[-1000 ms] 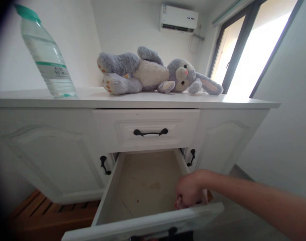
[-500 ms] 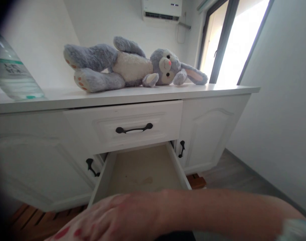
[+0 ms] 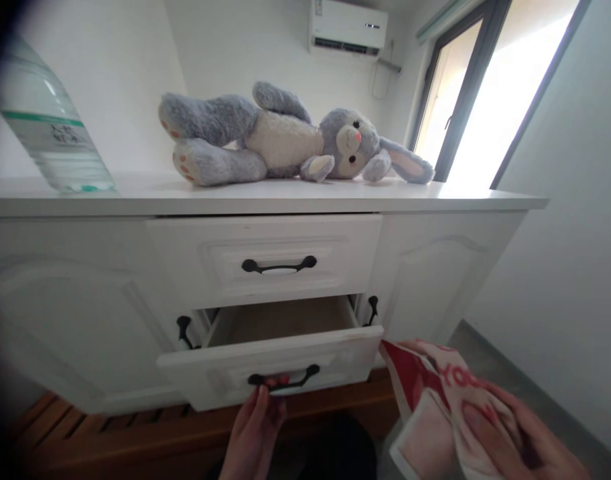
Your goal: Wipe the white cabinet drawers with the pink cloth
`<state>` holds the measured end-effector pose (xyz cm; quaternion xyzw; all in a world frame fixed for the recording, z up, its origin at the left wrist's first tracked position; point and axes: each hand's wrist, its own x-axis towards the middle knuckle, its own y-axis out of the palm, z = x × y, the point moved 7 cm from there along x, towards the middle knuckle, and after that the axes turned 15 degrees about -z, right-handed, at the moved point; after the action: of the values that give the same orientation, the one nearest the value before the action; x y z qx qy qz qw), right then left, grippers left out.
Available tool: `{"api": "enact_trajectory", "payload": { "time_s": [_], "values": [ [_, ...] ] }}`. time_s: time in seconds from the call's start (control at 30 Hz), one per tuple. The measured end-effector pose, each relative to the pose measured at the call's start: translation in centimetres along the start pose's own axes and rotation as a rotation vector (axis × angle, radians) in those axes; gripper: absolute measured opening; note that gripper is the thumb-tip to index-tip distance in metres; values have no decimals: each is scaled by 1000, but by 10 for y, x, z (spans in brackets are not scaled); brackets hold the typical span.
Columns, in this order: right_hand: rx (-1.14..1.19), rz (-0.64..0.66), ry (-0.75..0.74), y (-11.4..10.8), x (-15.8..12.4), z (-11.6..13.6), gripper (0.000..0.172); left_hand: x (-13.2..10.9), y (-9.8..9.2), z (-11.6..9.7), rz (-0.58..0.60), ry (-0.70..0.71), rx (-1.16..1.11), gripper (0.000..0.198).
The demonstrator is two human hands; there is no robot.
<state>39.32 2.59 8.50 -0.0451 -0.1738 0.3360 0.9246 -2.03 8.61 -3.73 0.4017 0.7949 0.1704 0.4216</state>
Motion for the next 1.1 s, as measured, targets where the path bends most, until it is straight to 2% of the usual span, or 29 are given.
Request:
{"api": "enact_trajectory", "payload": {
  "time_s": [0.07, 0.13, 0.17, 0.23, 0.3, 0.37, 0.43, 0.5, 0.57, 0.63, 0.67, 0.73, 0.8, 0.83, 0.93, 1.0, 1.07, 1.1],
  "values": [
    [88, 32, 52, 29, -19, 13, 54, 19, 21, -11, 8, 53, 6, 38],
    [137, 108, -54, 67, -41, 46, 54, 35, 38, -22, 15, 102, 122, 41],
    [144, 155, -163, 87, -53, 67, 52, 40, 43, -28, 12, 132, 228, 45],
    [183, 235, -474, 127, -83, 112, 48, 42, 43, -46, -8, 247, 473, 59],
    [261, 324, -821, 169, -122, 152, 47, 31, 33, -74, -77, 471, 626, 70],
    [318, 465, -1110, 219, -165, 180, 47, 9, 14, -109, -237, 769, 612, 72],
    [332, 635, -1338, 276, -207, 196, 38, -9, -5, -138, -416, 998, 559, 72],
    [325, 706, -1527, 331, -241, 203, 26, -11, -15, -157, -511, 1105, 599, 74],
    [279, 706, -1629, 376, -260, 200, 27, 2, -13, -169, -500, 1209, 738, 72],
    [235, 682, -1646, 402, -260, 190, 28, 16, -5, -173, -462, 1376, 870, 67],
    [216, 663, -1635, 406, -253, 182, 28, 20, 2, -169, -436, 1467, 927, 64],
    [174, 607, -1608, 395, -224, 163, 25, 23, 22, -149, -348, 1628, 1021, 52],
    [116, 523, -1551, 365, -178, 140, 19, 14, 55, -113, -181, 1754, 1089, 44],
    [89, 478, -1521, 346, -152, 129, 18, 4, 76, -91, -92, 1814, 1107, 46],
    [18, 357, -1389, 288, -74, 101, 24, -21, 144, -28, 162, 1797, 1219, 52],
    [-8, 312, -1299, 259, -35, 86, 32, -38, 182, 5, 330, 1792, 1236, 52],
    [-25, 320, -1221, 244, -15, 71, 39, -45, 200, 28, 422, 1799, 1249, 55],
    [-44, 350, -1193, 243, -13, 62, 41, -42, 201, 37, 433, 1796, 1269, 56]
  ]
}}
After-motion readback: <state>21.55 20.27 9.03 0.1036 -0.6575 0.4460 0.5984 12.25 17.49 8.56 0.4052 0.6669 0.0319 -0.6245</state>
